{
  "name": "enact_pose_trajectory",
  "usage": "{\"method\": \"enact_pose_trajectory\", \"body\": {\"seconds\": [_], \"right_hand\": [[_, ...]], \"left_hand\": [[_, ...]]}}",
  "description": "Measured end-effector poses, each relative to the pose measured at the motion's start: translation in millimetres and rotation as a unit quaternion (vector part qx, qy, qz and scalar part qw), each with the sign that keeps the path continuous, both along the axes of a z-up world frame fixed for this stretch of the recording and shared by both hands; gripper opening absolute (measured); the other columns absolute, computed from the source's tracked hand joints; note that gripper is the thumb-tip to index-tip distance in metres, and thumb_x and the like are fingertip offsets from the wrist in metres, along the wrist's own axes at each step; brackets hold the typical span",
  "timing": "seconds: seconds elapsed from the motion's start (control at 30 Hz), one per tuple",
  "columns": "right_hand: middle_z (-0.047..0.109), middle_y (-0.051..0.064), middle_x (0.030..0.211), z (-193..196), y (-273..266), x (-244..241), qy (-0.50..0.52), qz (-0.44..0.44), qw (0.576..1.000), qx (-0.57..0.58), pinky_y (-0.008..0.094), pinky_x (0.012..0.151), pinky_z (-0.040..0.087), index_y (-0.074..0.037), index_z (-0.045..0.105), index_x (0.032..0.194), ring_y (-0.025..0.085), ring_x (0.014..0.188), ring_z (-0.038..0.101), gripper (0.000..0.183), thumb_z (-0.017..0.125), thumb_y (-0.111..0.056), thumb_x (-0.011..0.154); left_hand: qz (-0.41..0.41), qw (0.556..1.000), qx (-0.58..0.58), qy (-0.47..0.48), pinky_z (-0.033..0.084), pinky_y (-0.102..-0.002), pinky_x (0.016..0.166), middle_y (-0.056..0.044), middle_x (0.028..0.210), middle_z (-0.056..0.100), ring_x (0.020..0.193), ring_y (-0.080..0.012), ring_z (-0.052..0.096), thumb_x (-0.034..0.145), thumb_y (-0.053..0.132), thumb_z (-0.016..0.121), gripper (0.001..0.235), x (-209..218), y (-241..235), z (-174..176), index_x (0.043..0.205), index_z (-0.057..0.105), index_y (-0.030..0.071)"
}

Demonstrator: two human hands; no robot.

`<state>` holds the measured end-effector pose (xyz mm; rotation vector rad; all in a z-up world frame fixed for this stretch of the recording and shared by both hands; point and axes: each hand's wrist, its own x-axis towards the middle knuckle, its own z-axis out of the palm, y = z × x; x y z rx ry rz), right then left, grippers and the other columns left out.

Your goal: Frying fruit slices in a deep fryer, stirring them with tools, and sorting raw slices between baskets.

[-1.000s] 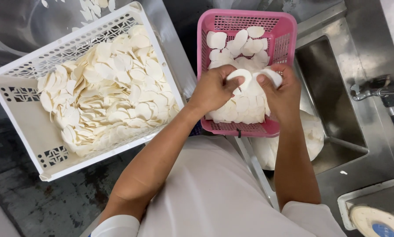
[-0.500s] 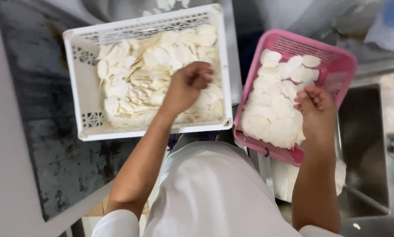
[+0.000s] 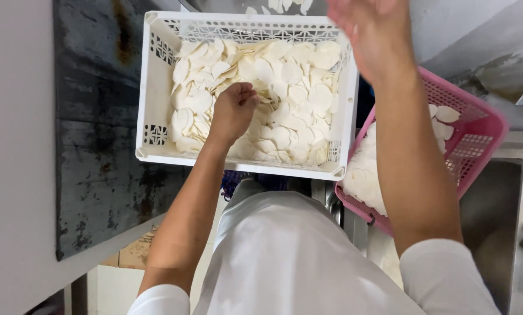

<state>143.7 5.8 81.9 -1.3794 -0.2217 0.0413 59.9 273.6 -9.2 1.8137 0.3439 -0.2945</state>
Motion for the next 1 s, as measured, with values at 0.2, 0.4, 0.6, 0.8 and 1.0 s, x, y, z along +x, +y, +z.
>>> {"method": "enact_pose_trajectory", "body": {"seconds": [0.2,0.4,0.6,0.8,1.0], "right_hand": [[0.068,0.01,0.12,-26,-33,-91,0.125,-0.041,0.989,-0.061,0.029,0.105,0.064,-0.003,0.06,0.127,0.02,0.112,0.071,0.021,0.051,0.0,0.108],[0.073,0.008,0.116,-59,-93,-177,0.128,-0.186,0.973,-0.042,0.028,0.099,0.065,-0.008,0.065,0.126,0.017,0.107,0.073,0.02,0.062,-0.004,0.107],[0.071,0.005,0.116,-74,-131,-254,0.214,-0.281,0.935,-0.034,0.027,0.097,0.061,-0.012,0.065,0.126,0.014,0.104,0.07,0.021,0.058,-0.004,0.108],[0.072,0.005,0.113,-105,-149,-280,0.246,-0.337,0.908,0.026,0.024,0.093,0.061,-0.013,0.068,0.122,0.013,0.097,0.07,0.019,0.063,-0.007,0.105],[0.072,0.006,0.113,-99,-137,-253,0.251,-0.31,0.916,-0.037,0.029,0.093,0.061,-0.012,0.066,0.124,0.015,0.1,0.07,0.019,0.061,-0.007,0.106]], "left_hand": [[-0.123,0.969,0.178,-0.118,0.057,-0.038,0.085,-0.009,0.113,0.076,0.101,-0.0258,0.073,0.09,0.018,0.06,0.035,45,-19,-33,0.123,0.065,0.007],[-0.436,0.799,0.364,-0.197,0.054,-0.047,0.09,-0.015,0.139,0.062,0.118,-0.0438,0.052,0.07,-0.015,0.046,0.078,95,-78,-17,0.146,0.05,0.005],[-0.545,0.646,0.499,-0.193,0.054,-0.051,0.087,-0.016,0.106,0.072,0.118,-0.042,0.05,0.086,-0.009,0.048,0.054,118,-79,-23,0.137,0.059,0.008],[-0.581,0.634,0.491,-0.141,0.045,-0.044,0.094,-0.003,0.116,0.063,0.123,-0.035,0.041,0.089,0.018,0.06,0.032,121,-75,-24,0.121,0.063,0.018],[-0.592,0.658,0.458,-0.088,0.043,-0.041,0.098,0.0,0.114,0.072,0.119,-0.0299,0.045,0.085,0.016,0.067,0.054,111,-85,-14,0.138,0.062,0.019]]}}
